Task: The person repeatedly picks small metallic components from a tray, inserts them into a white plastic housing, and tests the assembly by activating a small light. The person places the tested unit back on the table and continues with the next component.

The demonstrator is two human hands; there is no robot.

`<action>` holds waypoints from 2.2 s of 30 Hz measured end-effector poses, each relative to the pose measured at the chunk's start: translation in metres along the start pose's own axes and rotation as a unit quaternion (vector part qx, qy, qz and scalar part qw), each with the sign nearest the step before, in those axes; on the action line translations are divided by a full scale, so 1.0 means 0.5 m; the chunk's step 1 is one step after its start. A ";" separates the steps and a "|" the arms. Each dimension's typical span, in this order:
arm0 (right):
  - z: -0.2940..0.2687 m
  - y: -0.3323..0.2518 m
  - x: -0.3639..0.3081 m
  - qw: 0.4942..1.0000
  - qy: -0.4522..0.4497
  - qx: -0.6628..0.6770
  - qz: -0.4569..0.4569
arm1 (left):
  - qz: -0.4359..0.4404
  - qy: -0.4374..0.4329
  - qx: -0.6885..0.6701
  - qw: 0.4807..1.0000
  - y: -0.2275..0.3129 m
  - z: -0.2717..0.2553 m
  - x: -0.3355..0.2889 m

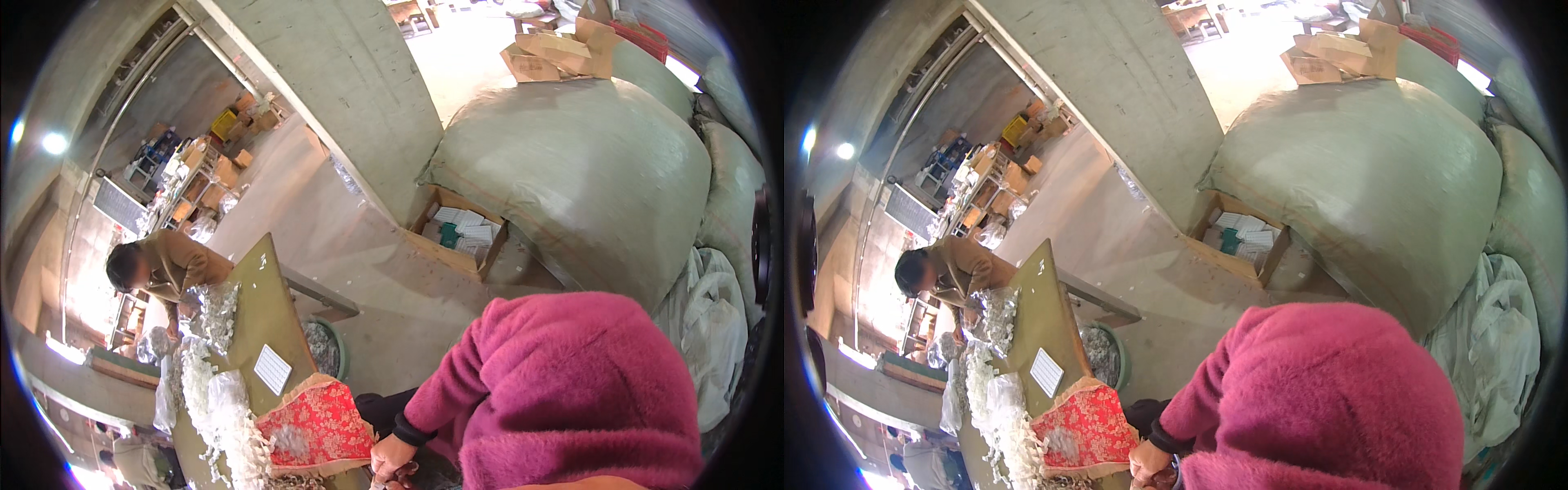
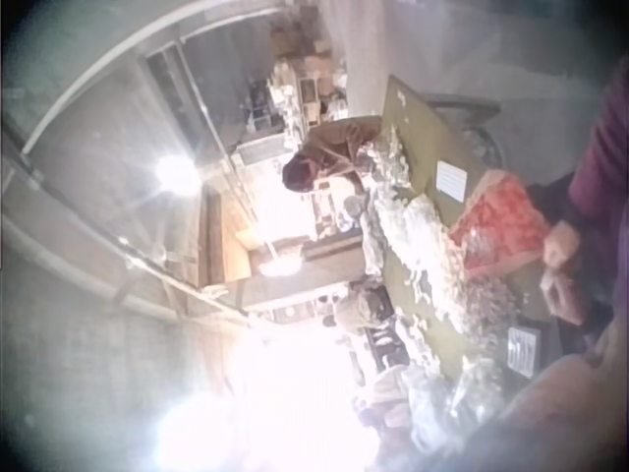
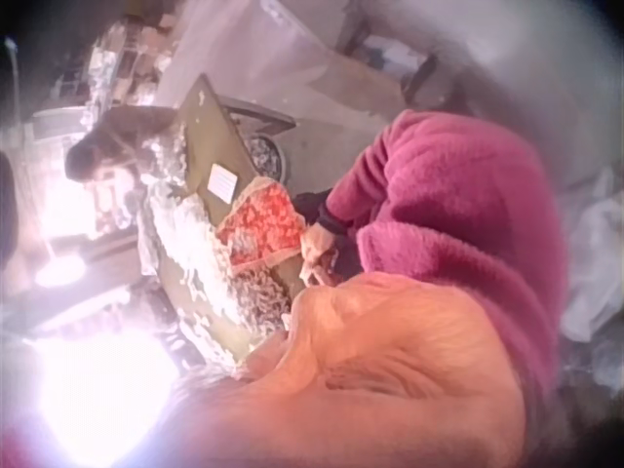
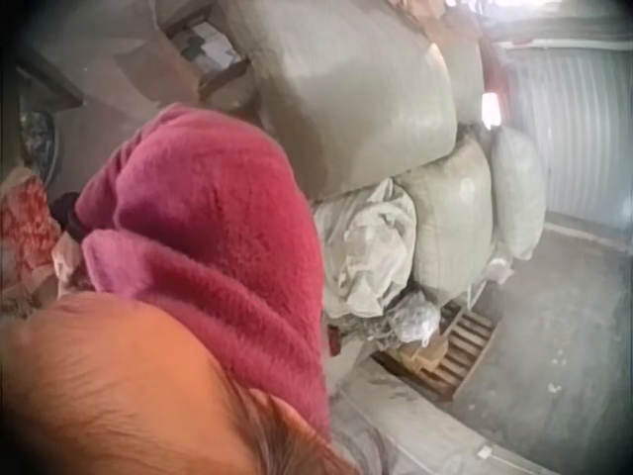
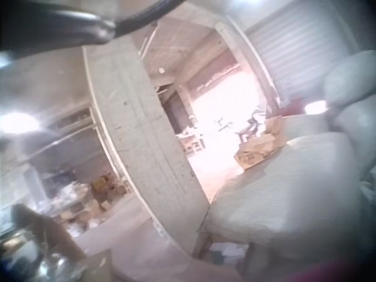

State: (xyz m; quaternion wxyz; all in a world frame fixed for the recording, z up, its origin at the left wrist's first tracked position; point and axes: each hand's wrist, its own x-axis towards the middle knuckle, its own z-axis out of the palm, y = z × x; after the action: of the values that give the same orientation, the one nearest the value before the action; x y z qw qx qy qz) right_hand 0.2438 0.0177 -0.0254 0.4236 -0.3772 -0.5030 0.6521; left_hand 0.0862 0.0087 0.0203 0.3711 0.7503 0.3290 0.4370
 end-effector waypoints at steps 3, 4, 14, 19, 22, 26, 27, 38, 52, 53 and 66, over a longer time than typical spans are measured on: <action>0.025 0.003 -0.005 0.998 0.029 0.057 0.023 | -0.126 0.058 -0.124 0.983 0.026 0.009 -0.020; 0.032 0.003 -0.008 0.995 0.036 0.077 0.051 | -0.160 0.082 -0.159 0.971 0.026 0.009 -0.028; 0.083 -0.038 -0.053 0.995 0.029 0.000 0.096 | -0.226 0.117 -0.343 0.904 -0.056 -0.055 -0.105; 0.067 -0.078 -0.009 0.970 -0.049 0.115 0.207 | -0.133 0.091 -0.187 0.969 -0.043 -0.105 -0.095; 0.054 -0.082 0.021 0.972 -0.092 0.124 0.179 | -0.080 0.096 -0.100 0.987 -0.044 -0.129 -0.084; 0.037 -0.092 0.040 0.979 -0.140 0.020 0.150 | -0.104 0.115 -0.099 0.983 -0.042 -0.129 -0.082; 0.037 -0.096 0.045 0.978 -0.138 -0.012 0.156 | -0.103 0.123 -0.067 0.985 -0.038 -0.128 -0.082; 0.036 -0.116 0.083 0.976 -0.169 -0.054 0.130 | -0.034 0.124 -0.025 0.991 -0.072 -0.114 -0.059; 0.057 -0.016 0.164 0.691 0.077 -0.665 -0.274 | -0.172 0.258 -0.293 0.904 -0.094 -0.147 -0.096; 0.059 -0.015 0.158 0.692 0.072 -0.658 -0.288 | -0.189 0.261 -0.295 0.900 -0.090 -0.147 -0.096; 0.048 -0.025 0.125 0.915 0.086 -0.298 -0.257 | -0.138 0.262 -0.383 0.875 -0.045 -0.151 -0.092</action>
State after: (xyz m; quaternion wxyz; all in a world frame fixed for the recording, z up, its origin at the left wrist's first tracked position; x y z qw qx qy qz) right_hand 0.2015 0.0695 -0.0123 0.4865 -0.3984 -0.7152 0.3053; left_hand -0.0040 0.0031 0.0084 0.5860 0.3549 0.3213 0.6538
